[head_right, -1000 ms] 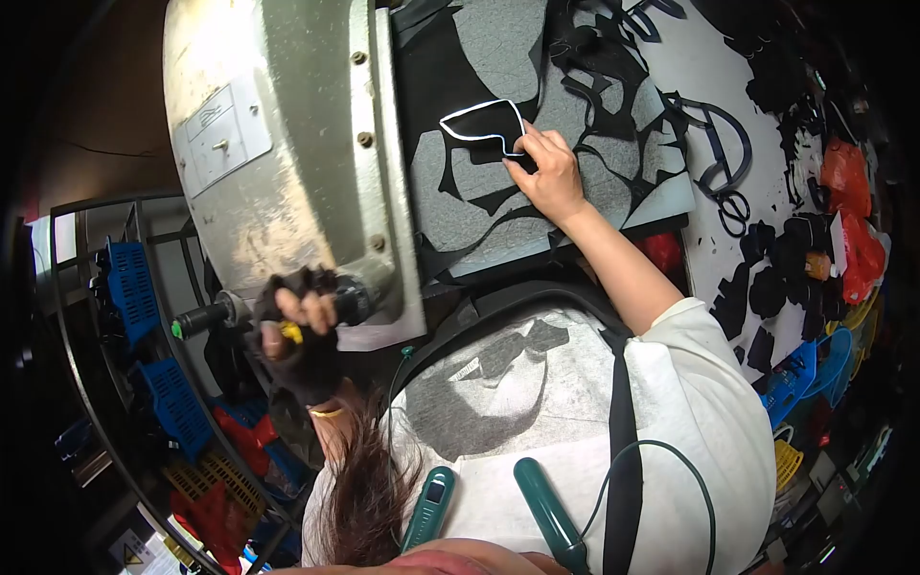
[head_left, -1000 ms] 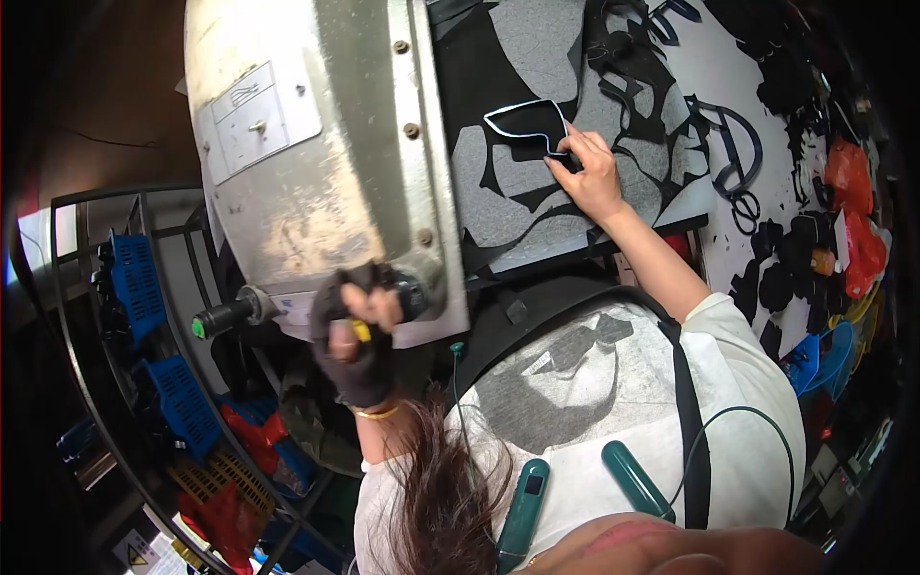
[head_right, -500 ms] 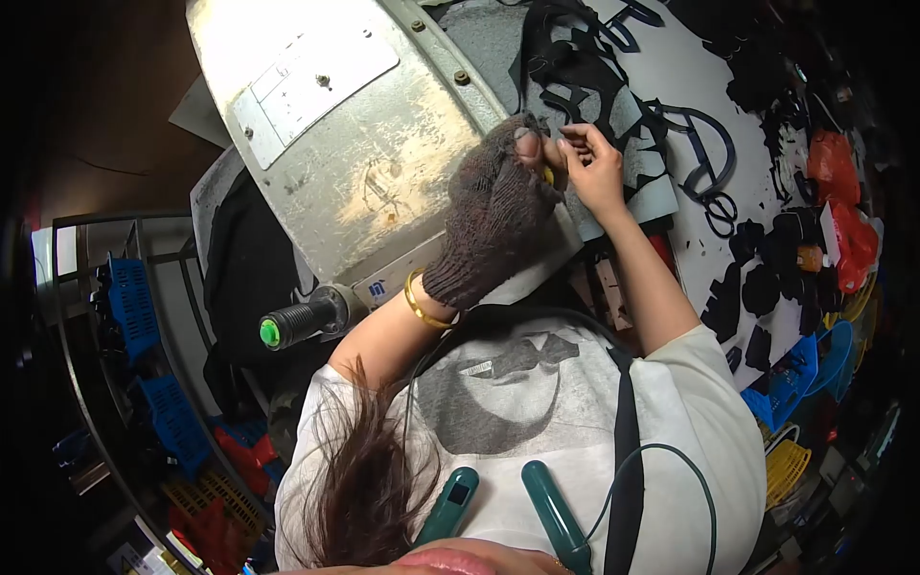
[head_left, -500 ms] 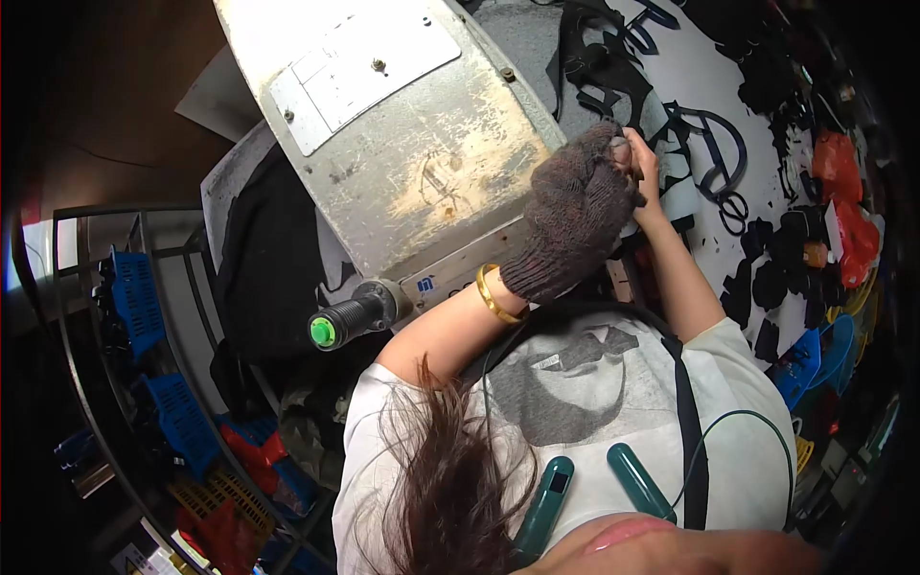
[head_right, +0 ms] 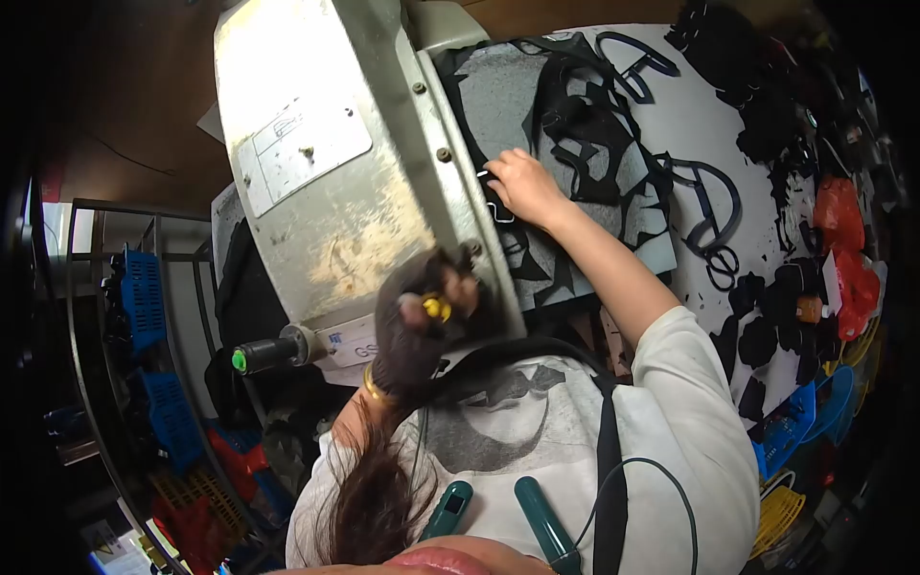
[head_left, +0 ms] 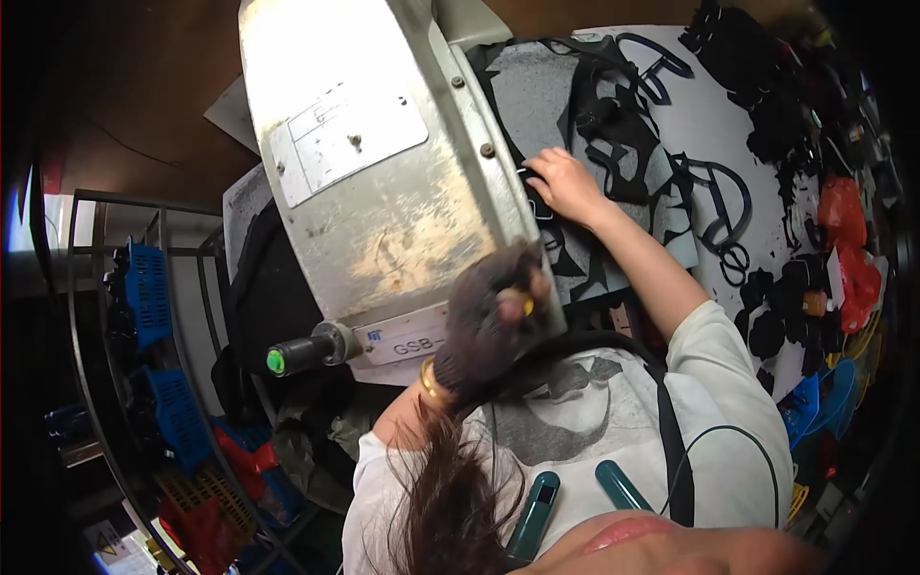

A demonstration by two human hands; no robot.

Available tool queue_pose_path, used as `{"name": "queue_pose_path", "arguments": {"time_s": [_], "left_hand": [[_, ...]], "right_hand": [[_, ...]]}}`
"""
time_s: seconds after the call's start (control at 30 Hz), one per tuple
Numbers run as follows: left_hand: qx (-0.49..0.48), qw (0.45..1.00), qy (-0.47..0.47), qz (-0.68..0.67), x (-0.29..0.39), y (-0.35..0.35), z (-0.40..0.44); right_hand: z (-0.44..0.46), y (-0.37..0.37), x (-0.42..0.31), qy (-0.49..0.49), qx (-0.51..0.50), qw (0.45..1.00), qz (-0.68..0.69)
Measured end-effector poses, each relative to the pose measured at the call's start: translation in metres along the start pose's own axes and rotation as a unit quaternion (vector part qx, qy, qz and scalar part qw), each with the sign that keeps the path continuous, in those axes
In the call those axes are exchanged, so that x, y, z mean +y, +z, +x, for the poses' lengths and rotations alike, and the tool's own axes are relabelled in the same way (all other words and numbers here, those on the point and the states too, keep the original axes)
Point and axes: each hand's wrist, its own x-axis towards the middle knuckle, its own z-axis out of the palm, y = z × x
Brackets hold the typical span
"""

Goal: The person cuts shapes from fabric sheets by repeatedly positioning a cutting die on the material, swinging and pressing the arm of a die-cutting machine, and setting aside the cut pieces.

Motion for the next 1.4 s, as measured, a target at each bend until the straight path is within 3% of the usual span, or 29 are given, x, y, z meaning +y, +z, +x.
{"name": "queue_pose_path", "arguments": {"time_s": [0.1, 0.23, 0.37, 0.4, 0.5, 0.57, 0.73, 0.9, 0.97, 1.0, 1.17, 1.3, 1.33, 1.4], "left_hand": [[0.085, 0.995, -0.031, -0.029, 0.029, -0.027, -0.041], [0.216, 0.976, 0.012, -0.036, 0.041, -0.064, -0.089], [0.310, 0.944, 0.109, -0.017, 0.053, -0.086, -0.097], [0.312, 0.942, 0.118, -0.039, 0.052, -0.101, -0.103], [0.374, 0.914, 0.136, -0.085, 0.060, -0.133, -0.123], [0.356, 0.919, 0.146, -0.089, 0.060, -0.157, -0.129], [0.375, 0.910, 0.159, -0.079, 0.071, -0.176, -0.129], [0.354, 0.914, 0.173, -0.099, 0.066, -0.196, -0.131], [0.345, 0.918, 0.168, -0.102, 0.070, -0.188, -0.128], [0.359, 0.913, 0.166, -0.105, 0.071, -0.185, -0.127], [0.393, 0.904, 0.140, -0.093, 0.075, -0.177, -0.121], [0.386, 0.907, 0.138, -0.093, 0.075, -0.182, -0.128], [0.443, 0.879, 0.144, -0.101, 0.076, -0.175, -0.127], [0.435, 0.885, 0.135, -0.098, 0.079, -0.158, -0.125]], "right_hand": [[0.016, 0.013, -0.001, -0.069, -0.001, 0.998, 0.014], [0.008, -0.015, -0.007, -0.093, 0.029, 0.994, 0.048], [-0.013, -0.047, 0.015, 0.058, 0.191, 0.976, 0.083], [-0.009, -0.056, 0.013, 0.164, 0.171, 0.965, 0.110], [0.021, -0.041, 0.021, 0.200, 0.183, 0.936, 0.225], [0.051, -0.023, 0.025, 0.222, 0.153, 0.931, 0.247], [0.105, 0.037, 0.044, 0.195, 0.145, 0.965, 0.102], [0.096, 0.037, 0.027, 0.251, 0.130, 0.942, 0.180], [0.081, 0.043, 0.026, 0.068, 0.184, 0.971, 0.139], [0.074, 0.047, 0.028, 0.050, 0.143, 0.981, 0.122], [0.076, 0.052, 0.025, 0.009, 0.168, 0.976, 0.140], [0.079, 0.060, 0.017, 0.045, 0.184, 0.973, 0.131], [0.081, 0.062, 0.016, 0.045, 0.187, 0.972, 0.135], [0.077, 0.063, 0.014, 0.051, 0.191, 0.969, 0.145]]}}
